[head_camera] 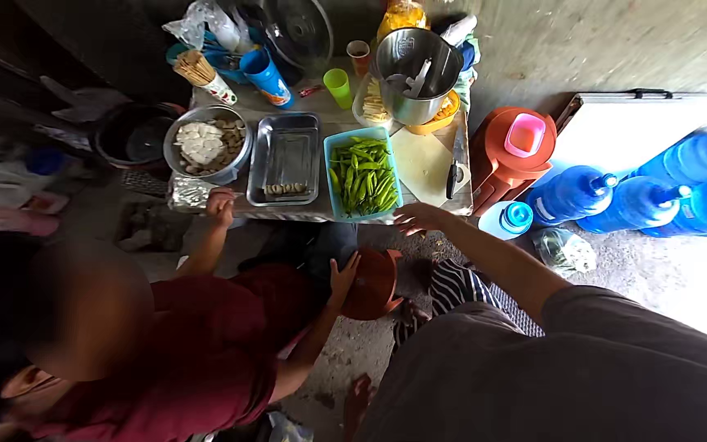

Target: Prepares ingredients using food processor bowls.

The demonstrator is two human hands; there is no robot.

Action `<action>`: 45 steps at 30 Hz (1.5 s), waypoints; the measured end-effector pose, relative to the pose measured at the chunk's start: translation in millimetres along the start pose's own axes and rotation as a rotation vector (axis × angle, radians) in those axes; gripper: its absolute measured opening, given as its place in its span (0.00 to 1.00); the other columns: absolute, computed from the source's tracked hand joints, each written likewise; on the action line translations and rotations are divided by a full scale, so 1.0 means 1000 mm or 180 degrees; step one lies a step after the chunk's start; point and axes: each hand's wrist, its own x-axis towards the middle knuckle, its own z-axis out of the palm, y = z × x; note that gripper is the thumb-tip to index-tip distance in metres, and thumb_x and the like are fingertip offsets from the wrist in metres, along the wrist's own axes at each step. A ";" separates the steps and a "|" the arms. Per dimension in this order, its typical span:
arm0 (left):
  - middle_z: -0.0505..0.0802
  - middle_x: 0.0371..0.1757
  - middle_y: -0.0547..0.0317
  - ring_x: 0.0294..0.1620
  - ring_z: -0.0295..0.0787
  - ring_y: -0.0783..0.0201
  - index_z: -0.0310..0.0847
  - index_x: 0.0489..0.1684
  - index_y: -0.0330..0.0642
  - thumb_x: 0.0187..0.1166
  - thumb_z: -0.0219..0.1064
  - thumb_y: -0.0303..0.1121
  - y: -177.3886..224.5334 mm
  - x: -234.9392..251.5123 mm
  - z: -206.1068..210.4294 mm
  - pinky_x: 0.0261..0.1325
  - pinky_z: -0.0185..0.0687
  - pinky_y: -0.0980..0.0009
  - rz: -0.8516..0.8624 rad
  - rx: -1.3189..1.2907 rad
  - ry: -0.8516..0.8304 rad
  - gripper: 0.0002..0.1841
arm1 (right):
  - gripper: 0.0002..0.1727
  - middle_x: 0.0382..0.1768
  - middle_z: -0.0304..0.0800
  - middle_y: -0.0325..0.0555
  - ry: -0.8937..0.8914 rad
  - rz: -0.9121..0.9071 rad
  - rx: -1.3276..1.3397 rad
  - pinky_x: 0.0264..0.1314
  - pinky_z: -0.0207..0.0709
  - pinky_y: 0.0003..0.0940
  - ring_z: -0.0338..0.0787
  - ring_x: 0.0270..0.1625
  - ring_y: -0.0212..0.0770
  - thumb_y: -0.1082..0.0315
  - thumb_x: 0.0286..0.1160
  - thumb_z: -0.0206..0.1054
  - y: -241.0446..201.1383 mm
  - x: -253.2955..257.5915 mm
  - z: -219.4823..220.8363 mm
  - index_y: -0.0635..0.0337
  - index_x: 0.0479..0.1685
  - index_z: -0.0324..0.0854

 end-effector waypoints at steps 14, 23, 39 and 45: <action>0.58 0.91 0.36 0.61 0.88 0.38 0.29 0.97 0.56 0.90 0.55 0.53 0.610 -0.013 0.172 0.53 0.91 0.45 0.1519 -0.0727 -0.0190 0.42 | 0.23 0.56 0.85 0.52 0.1585 -0.0208 0.0712 0.47 0.84 0.36 0.88 0.46 0.39 0.57 0.94 0.51 -0.055 0.004 -0.269 0.63 0.76 0.69; 0.74 0.77 0.34 0.56 0.90 0.43 0.36 0.94 0.52 0.84 0.55 0.26 0.738 0.043 0.219 0.48 0.93 0.52 0.1125 -0.1505 0.0149 0.39 | 0.26 0.62 0.84 0.68 0.1662 -0.0303 -0.1227 0.57 0.85 0.57 0.91 0.54 0.59 0.54 0.95 0.50 -0.139 0.101 -0.323 0.66 0.77 0.72; 0.92 0.45 0.66 0.41 0.95 0.67 0.70 0.60 0.50 0.79 0.50 0.21 0.660 -0.094 0.079 0.45 0.96 0.65 0.1974 -0.1884 0.0738 0.16 | 0.20 0.60 0.84 0.67 0.1332 -0.0134 -0.1310 0.61 0.83 0.52 0.89 0.57 0.54 0.63 0.88 0.58 -0.168 0.123 -0.327 0.76 0.58 0.80; 0.94 0.38 0.70 0.34 0.95 0.70 0.67 0.58 0.54 0.77 0.46 0.19 0.590 -0.131 0.046 0.39 0.96 0.68 0.1839 -0.2070 0.1220 0.19 | 0.16 0.53 0.86 0.61 0.1377 -0.0408 -0.1026 0.54 0.87 0.45 0.91 0.48 0.46 0.67 0.87 0.58 -0.201 0.077 -0.326 0.74 0.57 0.79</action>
